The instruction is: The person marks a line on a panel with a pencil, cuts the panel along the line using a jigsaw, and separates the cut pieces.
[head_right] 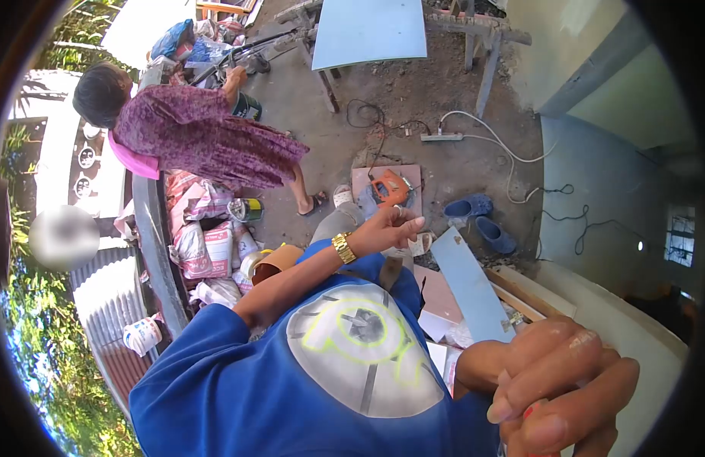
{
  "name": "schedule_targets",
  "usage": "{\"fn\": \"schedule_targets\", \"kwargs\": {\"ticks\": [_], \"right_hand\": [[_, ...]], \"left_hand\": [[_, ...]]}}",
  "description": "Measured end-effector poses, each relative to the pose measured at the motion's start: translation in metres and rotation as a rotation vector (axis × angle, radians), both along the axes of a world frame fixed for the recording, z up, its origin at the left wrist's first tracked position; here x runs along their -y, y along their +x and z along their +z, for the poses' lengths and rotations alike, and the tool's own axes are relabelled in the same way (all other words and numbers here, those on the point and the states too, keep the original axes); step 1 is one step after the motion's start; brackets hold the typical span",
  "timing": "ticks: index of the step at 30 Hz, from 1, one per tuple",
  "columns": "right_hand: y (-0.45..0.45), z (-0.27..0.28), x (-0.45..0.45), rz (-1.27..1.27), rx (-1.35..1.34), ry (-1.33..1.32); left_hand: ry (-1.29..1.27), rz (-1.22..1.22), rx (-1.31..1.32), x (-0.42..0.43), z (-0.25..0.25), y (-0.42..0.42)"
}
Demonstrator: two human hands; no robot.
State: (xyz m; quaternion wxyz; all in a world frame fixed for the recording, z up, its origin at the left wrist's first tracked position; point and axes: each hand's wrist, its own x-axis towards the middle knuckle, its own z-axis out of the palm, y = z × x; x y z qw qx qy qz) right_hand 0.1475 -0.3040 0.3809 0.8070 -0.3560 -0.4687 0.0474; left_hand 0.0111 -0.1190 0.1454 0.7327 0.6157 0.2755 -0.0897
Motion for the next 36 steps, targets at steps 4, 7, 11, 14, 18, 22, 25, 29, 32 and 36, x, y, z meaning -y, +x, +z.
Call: {"fn": "schedule_targets", "kwargs": {"ticks": [4, 7, 11, 14, 18, 22, 25, 29, 32, 36], "right_hand": [[-0.002, -0.021, -0.007, 0.035, 0.010, 0.113], [-0.014, -0.025, 0.004, -0.281, -0.077, 0.050], [-0.034, -0.027, 0.029, -0.374, -0.070, 0.019], [-0.065, -0.037, 0.035, -0.228, -0.034, 0.179], [-0.076, -0.035, 0.011, -0.849, -0.007, 0.025], [-0.117, -0.061, 0.027, -0.486, 0.021, 0.092], [-0.141, -0.041, -0.093, -0.501, 0.104, 0.024], [-0.215, -0.049, -0.205, -0.470, 0.236, -0.129], [-0.274, -0.082, -0.269, -0.527, 0.049, -0.090], [-0.296, -0.046, -0.366, -0.224, 0.189, -0.176]], "left_hand": [[-0.022, -0.041, -0.075, -0.010, -0.014, -0.014], [0.017, -0.071, -0.126, -0.019, -0.018, -0.029], [0.057, -0.174, -0.138, -0.029, -0.023, -0.036], [0.070, -0.228, -0.131, -0.030, -0.031, -0.052], [0.091, -0.319, -0.081, -0.056, -0.032, -0.051], [0.086, -0.379, -0.042, -0.065, -0.052, -0.077], [0.093, -0.450, 0.067, -0.165, -0.070, -0.084], [0.030, -0.543, 0.147, -0.264, -0.096, -0.131], [0.012, -0.485, 0.108, -0.353, -0.113, -0.173], [0.270, -0.334, 0.049, -0.479, -0.108, -0.250]]}}
